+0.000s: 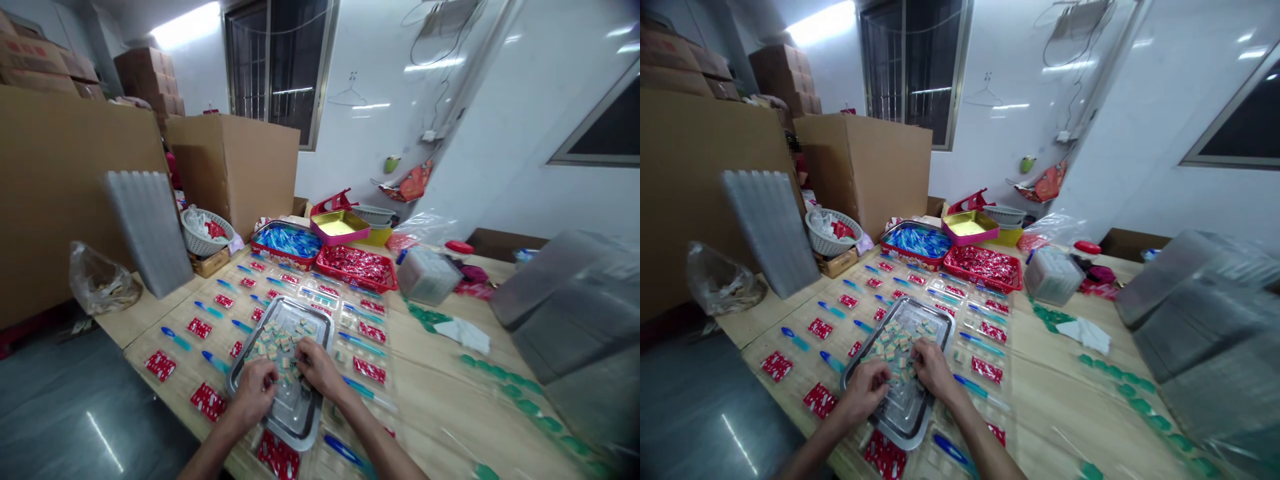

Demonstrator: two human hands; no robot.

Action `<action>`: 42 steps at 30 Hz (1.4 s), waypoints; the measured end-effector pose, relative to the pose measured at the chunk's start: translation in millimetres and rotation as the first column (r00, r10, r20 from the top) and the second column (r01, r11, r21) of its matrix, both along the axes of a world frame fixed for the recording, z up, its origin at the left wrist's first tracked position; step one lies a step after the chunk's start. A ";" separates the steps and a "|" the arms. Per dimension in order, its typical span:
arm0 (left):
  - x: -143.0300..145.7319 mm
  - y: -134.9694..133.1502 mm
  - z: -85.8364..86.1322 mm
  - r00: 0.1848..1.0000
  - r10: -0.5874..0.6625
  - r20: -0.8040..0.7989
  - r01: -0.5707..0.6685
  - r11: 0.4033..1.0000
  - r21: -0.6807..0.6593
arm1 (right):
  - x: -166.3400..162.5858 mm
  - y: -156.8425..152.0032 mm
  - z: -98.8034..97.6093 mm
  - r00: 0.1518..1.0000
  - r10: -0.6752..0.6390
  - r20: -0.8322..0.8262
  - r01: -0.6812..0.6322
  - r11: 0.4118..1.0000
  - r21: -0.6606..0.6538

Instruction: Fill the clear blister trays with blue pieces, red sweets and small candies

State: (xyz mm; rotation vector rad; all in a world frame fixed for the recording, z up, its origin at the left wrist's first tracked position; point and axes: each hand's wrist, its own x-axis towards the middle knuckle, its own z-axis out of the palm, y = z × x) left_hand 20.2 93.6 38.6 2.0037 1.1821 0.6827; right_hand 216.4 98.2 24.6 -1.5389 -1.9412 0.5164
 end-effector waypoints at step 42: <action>-0.1 -15.4 0.5 0.991 -0.100 -0.084 0.095 0.993 -0.067 | -46.3 -61.2 3.7 0.974 -0.090 -0.207 0.060 0.987 -0.147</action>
